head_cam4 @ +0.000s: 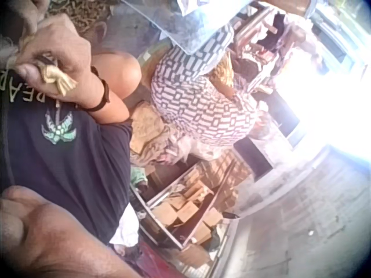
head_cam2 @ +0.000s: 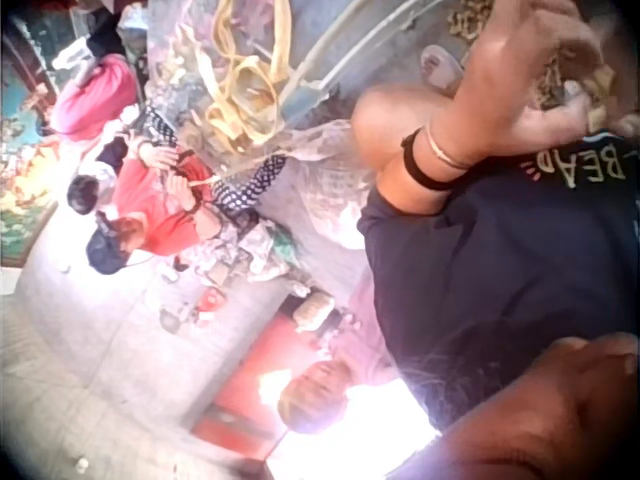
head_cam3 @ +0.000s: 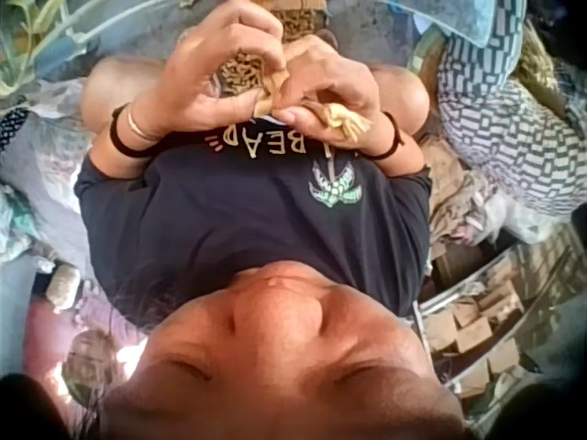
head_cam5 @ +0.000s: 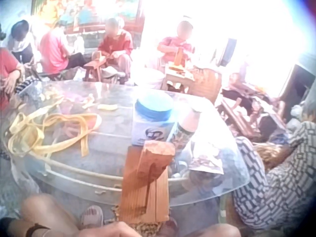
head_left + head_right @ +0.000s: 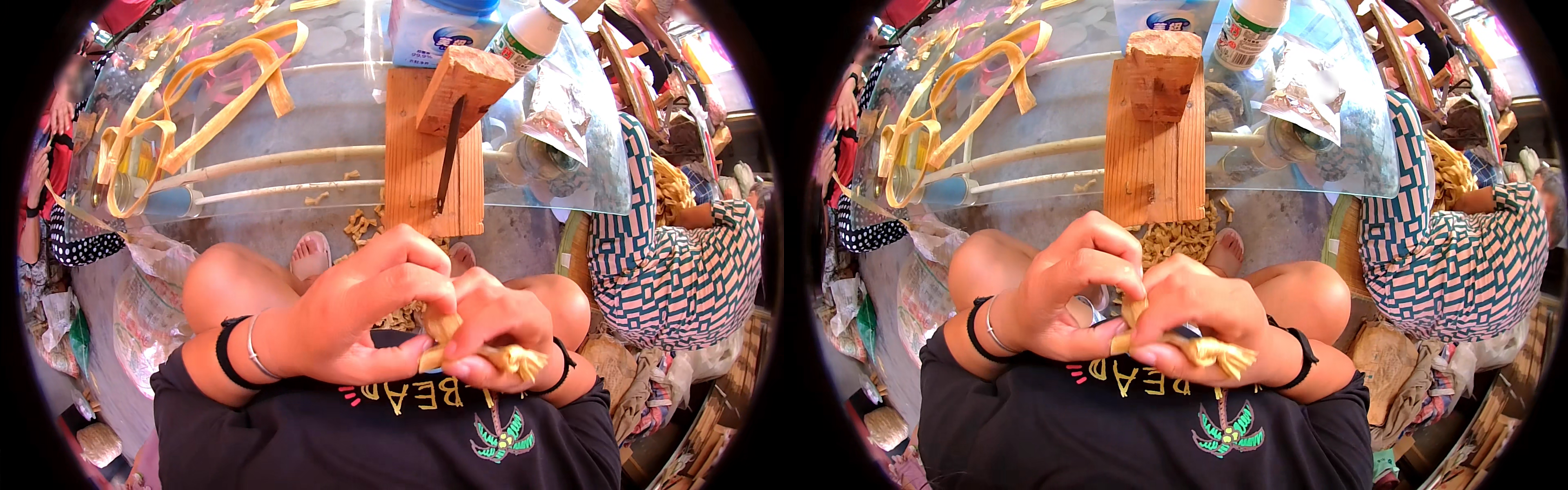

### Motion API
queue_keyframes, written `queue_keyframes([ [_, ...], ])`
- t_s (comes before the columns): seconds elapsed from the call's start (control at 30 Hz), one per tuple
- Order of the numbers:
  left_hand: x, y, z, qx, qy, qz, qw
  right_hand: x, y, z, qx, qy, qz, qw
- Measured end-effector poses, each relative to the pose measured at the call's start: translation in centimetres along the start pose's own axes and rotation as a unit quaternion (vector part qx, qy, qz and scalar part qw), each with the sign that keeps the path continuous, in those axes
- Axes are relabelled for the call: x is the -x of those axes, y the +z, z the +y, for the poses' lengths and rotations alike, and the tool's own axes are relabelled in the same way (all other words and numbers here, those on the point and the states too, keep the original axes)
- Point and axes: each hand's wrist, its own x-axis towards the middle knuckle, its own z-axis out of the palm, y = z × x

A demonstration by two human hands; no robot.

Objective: The person is by hand wrapping and tying dried plant husks around small clusters of filling using a wooden block with a vertical metal pin as a guide.

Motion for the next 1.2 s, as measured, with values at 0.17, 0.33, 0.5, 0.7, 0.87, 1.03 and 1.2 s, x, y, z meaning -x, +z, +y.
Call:
queue_keyframes([
  [0.17, -0.3, -1.1, 0.4, 0.022, 0.035, -0.047, 0.998, -0.8, 0.1, -0.4, 0.068, -0.059, -0.051, 0.995],
  [0.33, -0.2, -1.2, 0.2, 0.049, 0.026, -0.02, 0.998, -0.6, 0.8, 0.2, 0.109, -0.09, 0.002, 0.99],
  [0.5, 0.8, -1.3, -0.2, 0.112, -0.105, -0.056, 0.987, -0.1, 1.0, 0.3, 0.206, -0.07, -0.005, 0.976],
  [0.7, 1.1, 0.3, 0.9, -0.115, -0.071, 0.062, 0.989, 0.0, 2.6, 1.6, 0.322, -0.08, 0.131, 0.934],
  [0.87, 1.7, 1.7, 1.8, -0.276, 0.123, 0.101, 0.948, 0.2, 2.5, 1.1, 0.379, -0.103, 0.141, 0.909],
  [1.03, 2.1, 1.2, 1.8, -0.262, 0.182, 0.075, 0.945, 0.5, 2.1, 1.8, 0.352, -0.145, 0.142, 0.914],
  [1.2, 1.8, 1.6, 1.4, -0.179, 0.148, 0.073, 0.97, 1.4, 1.5, 1.8, 0.305, -0.122, 0.144, 0.933],
])
